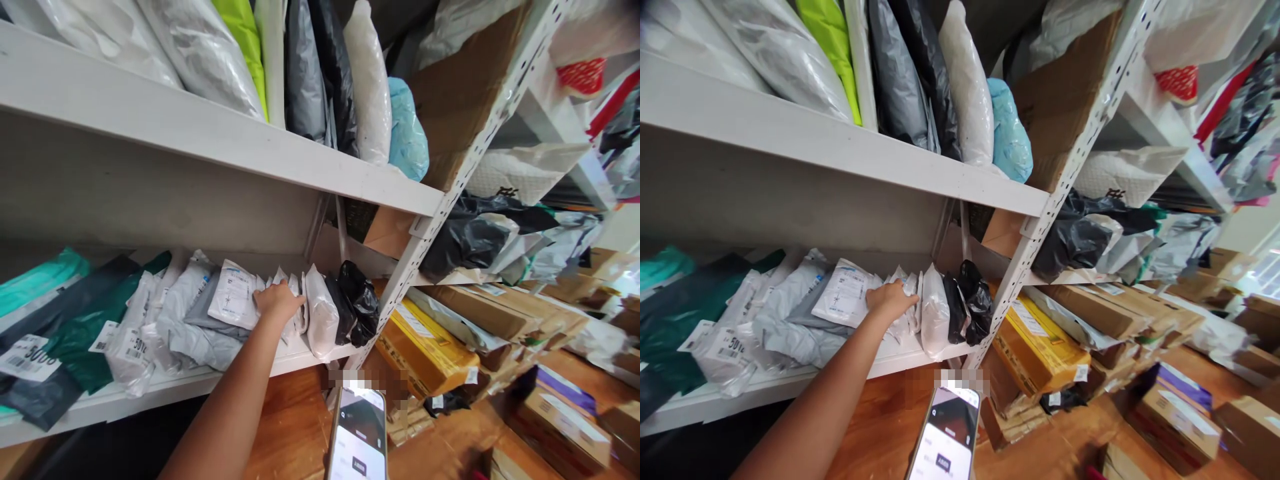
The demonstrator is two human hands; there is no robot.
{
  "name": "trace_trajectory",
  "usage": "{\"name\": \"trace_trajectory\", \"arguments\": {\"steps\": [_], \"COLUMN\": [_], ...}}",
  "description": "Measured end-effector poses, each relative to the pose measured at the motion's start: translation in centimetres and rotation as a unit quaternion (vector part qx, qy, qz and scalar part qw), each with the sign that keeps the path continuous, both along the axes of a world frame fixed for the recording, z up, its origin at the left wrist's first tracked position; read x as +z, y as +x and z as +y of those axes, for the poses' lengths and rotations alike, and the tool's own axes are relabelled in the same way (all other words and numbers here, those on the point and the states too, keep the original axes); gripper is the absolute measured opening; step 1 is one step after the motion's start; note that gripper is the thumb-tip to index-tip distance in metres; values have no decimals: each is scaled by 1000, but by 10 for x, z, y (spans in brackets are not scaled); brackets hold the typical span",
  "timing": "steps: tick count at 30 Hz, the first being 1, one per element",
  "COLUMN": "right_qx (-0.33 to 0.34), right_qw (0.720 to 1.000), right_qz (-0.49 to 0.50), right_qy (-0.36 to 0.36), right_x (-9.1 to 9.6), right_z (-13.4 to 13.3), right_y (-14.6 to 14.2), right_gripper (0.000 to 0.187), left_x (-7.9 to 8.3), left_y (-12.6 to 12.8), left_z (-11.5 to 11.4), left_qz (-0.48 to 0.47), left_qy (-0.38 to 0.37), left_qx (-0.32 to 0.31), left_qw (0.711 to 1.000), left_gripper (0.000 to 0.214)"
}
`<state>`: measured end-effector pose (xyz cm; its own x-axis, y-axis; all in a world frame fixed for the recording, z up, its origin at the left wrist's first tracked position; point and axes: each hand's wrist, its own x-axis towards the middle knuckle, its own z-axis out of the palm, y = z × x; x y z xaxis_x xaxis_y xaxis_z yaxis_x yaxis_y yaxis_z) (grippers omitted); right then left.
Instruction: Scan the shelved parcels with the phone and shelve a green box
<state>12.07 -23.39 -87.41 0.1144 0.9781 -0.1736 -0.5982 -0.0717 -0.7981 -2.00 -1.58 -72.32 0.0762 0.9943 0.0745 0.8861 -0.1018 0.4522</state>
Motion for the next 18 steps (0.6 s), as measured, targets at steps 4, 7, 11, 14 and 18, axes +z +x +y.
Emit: {"name": "trace_trajectory", "arguments": {"steps": [4,7,11,14,18], "right_qx": [28,19,-8,-24,0], "right_qw": [999,999,999,999,997], "right_qz": [-18,-29,-31,-15,4], "right_qy": [-14,-8,17,43,74], "right_x": [0,4,13,25,55], "right_z": [11,9,-14,-22,-3], "right_y": [-3,-8,-24,-41,-64], "right_gripper": [80,87,97,116,117], "left_x": [-5,-13,-26,-33,-37], "left_y": [-3,-11,-21,-23,-23], "left_z": [-2,-11,-19,-22,-25], "left_qz": [-1,-3,4,-3,-27], "left_qy": [23,53,125,155,218], "left_qx": [0,-1,8,25,17], "left_qw": [1000,999,992,988,976], "left_gripper": [48,46,46,51,41]}}
